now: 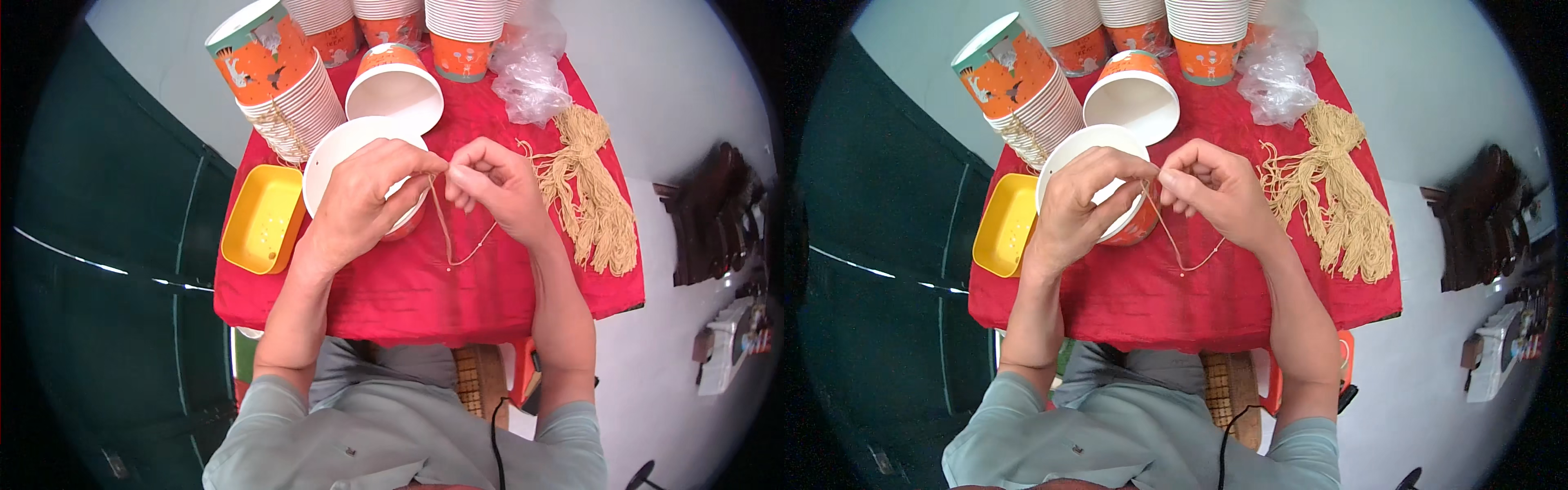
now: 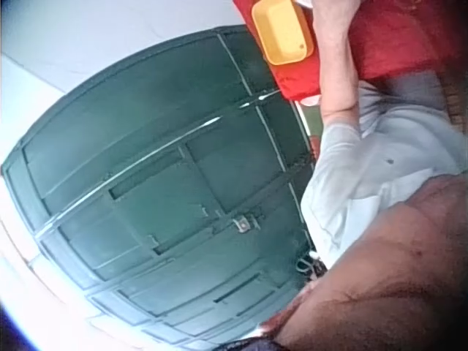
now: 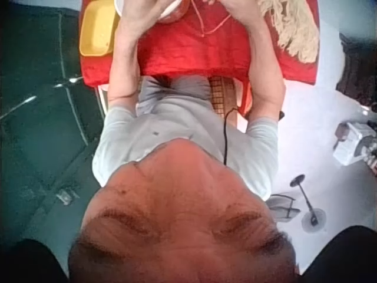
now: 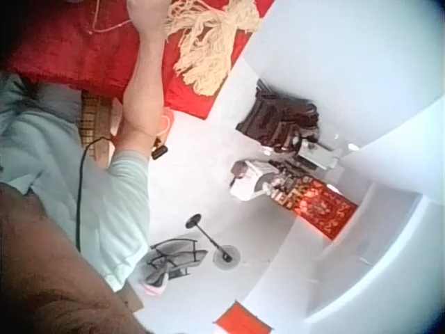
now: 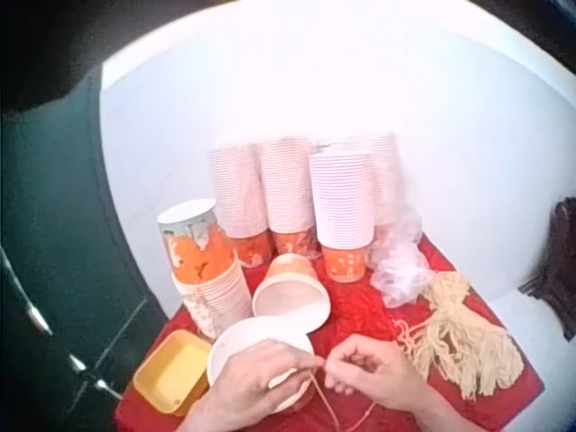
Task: Threading and tying strings onto printed paper cups for assembly or packaging.
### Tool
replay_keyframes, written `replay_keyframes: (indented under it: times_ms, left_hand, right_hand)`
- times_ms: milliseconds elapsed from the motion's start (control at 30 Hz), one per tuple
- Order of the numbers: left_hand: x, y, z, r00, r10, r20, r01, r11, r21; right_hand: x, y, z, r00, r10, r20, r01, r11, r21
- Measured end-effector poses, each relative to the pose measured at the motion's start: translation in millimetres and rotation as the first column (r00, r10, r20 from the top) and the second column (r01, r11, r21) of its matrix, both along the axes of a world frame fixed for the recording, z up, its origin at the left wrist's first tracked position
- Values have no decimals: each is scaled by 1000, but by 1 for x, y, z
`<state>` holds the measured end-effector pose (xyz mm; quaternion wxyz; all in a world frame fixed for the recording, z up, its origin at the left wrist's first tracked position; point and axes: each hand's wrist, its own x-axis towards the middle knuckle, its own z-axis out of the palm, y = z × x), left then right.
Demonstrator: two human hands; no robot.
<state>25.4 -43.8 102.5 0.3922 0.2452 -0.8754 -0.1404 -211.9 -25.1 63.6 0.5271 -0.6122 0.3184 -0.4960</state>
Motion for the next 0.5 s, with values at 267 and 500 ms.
replay_keyframes:
  times_ms: [267, 500]
  left_hand:
    - [-5, -2, -6, 999, 24, -25, -26, 996, -86]
    - [-6, 0, -4, 999, 48, 3, -48, 993, -105]
  right_hand:
    - [16, -3, -14, 998, 11, 64, -16, 997, 79]
    - [15, -6, -22, 998, 28, 65, -35, 994, 103]
